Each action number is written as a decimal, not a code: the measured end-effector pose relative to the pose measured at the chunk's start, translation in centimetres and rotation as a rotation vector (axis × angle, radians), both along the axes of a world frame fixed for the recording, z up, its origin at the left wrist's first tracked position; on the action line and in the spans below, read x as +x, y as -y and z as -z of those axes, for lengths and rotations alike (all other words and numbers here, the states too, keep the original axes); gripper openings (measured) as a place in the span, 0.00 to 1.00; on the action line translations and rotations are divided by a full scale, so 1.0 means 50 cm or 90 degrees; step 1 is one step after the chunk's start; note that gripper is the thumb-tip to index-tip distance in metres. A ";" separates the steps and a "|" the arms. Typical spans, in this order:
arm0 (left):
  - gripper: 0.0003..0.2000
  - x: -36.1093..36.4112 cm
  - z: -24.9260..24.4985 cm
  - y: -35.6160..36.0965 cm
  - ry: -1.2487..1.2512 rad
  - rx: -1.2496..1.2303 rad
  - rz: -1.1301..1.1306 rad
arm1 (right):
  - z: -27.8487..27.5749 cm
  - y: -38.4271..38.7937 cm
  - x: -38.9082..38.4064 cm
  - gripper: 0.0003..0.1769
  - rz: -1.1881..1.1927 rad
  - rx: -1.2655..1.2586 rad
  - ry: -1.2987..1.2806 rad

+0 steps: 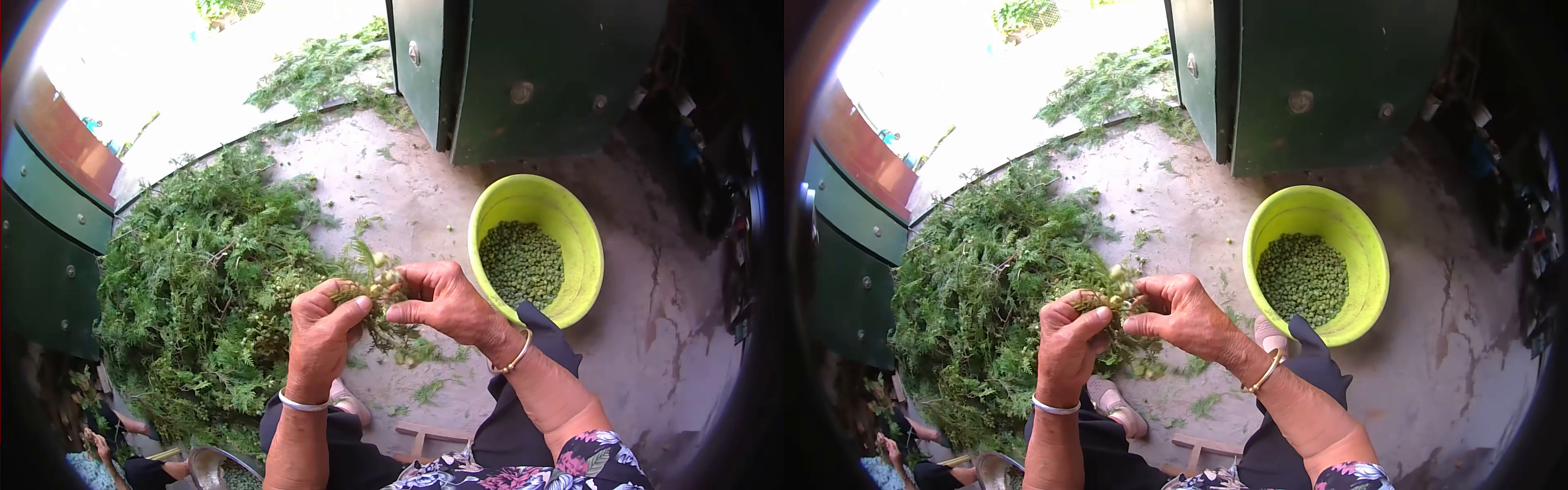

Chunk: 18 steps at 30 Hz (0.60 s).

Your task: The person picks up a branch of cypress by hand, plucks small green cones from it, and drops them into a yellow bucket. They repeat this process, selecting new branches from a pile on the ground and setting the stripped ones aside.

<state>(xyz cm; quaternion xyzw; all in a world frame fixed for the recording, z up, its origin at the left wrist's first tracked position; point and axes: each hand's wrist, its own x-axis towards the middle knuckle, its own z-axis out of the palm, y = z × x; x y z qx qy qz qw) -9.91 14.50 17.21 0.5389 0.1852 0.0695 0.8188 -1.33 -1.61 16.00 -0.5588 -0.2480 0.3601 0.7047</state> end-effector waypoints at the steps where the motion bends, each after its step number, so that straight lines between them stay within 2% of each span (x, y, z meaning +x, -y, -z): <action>1: 0.04 0.003 0.005 -0.003 -0.019 0.025 0.027 | 0.000 -0.003 0.000 0.19 0.040 -0.013 0.006; 2: 0.05 0.005 0.011 -0.004 -0.009 0.050 0.029 | -0.010 -0.003 -0.002 0.14 0.056 -0.040 -0.033; 3: 0.05 0.005 0.015 -0.005 -0.015 0.047 0.030 | -0.006 -0.007 -0.002 0.14 0.058 -0.043 -0.039; 5: 0.05 0.007 0.021 -0.007 -0.035 0.093 0.056 | 0.000 -0.014 -0.002 0.11 0.082 -0.081 0.051; 7: 0.06 0.003 0.027 -0.008 -0.051 0.089 0.054 | 0.007 -0.023 -0.010 0.11 0.083 -0.060 0.028; 9: 0.05 0.001 0.027 -0.008 -0.067 0.183 0.029 | 0.017 -0.032 -0.017 0.10 0.091 -0.011 -0.015; 11: 0.05 -0.004 0.020 -0.009 -0.072 0.148 0.028 | 0.028 -0.036 -0.016 0.11 0.092 -0.027 -0.005; 13: 0.05 -0.010 0.023 -0.011 -0.074 0.113 0.029 | 0.029 -0.036 -0.009 0.13 0.108 -0.089 0.214; 14: 0.04 -0.011 0.031 -0.013 -0.067 0.117 0.037 | 0.018 -0.036 -0.009 0.16 0.141 -0.068 0.351; 15: 0.04 -0.013 0.035 -0.013 -0.059 0.120 0.045 | 0.015 -0.033 -0.005 0.16 0.141 -0.069 0.353; 17: 0.04 -0.020 0.023 -0.010 -0.064 0.152 0.047 | 0.017 -0.024 0.001 0.17 0.127 -0.093 0.477; 18: 0.05 -0.023 0.015 -0.009 -0.070 0.184 0.047 | 0.036 -0.018 0.013 0.19 0.169 -0.141 0.618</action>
